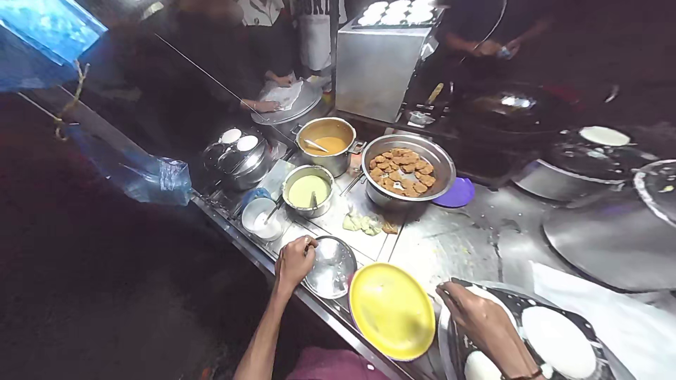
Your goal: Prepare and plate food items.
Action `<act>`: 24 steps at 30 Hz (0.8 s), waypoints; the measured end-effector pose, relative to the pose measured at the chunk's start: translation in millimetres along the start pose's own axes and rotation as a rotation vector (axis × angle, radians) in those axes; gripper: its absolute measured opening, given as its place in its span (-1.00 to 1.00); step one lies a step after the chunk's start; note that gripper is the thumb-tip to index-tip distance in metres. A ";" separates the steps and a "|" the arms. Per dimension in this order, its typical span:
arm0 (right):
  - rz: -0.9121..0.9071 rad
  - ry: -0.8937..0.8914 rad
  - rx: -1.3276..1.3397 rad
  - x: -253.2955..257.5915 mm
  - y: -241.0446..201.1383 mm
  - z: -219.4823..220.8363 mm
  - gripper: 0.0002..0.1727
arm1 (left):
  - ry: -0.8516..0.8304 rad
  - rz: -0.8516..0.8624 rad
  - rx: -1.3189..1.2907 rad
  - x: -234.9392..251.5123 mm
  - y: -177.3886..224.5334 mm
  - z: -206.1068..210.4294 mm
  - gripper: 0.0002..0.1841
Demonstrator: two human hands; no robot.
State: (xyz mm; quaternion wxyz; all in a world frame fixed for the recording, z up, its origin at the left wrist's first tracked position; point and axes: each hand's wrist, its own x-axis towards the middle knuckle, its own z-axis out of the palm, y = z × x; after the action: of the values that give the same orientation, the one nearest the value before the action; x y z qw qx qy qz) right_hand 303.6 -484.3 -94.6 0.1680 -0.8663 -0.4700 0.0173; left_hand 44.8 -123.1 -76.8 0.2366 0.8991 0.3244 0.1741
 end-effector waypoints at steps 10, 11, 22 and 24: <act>-0.014 0.007 -0.009 -0.6 2.1 2.5 -0.76 | -0.019 -0.019 0.022 1.2 4.4 -3.6 -0.76; -0.011 0.003 -0.008 -0.7 2.2 2.2 -0.77 | -0.019 -0.016 0.021 1.0 4.0 -3.1 -0.76; 0.012 -0.028 -0.006 -0.3 0.1 0.8 -0.79 | -0.032 -0.024 0.015 1.2 6.0 -5.0 -0.76; 0.013 -0.043 0.001 -0.2 -2.0 -2.7 -0.79 | -0.030 -0.024 0.014 1.3 5.8 -4.6 -0.77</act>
State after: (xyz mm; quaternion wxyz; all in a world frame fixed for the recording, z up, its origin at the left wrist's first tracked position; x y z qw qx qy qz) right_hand 302.4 -484.1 -91.5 0.1582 -0.8688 -0.4678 0.0373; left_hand 46.5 -124.6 -69.7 0.2374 0.8994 0.3326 0.1555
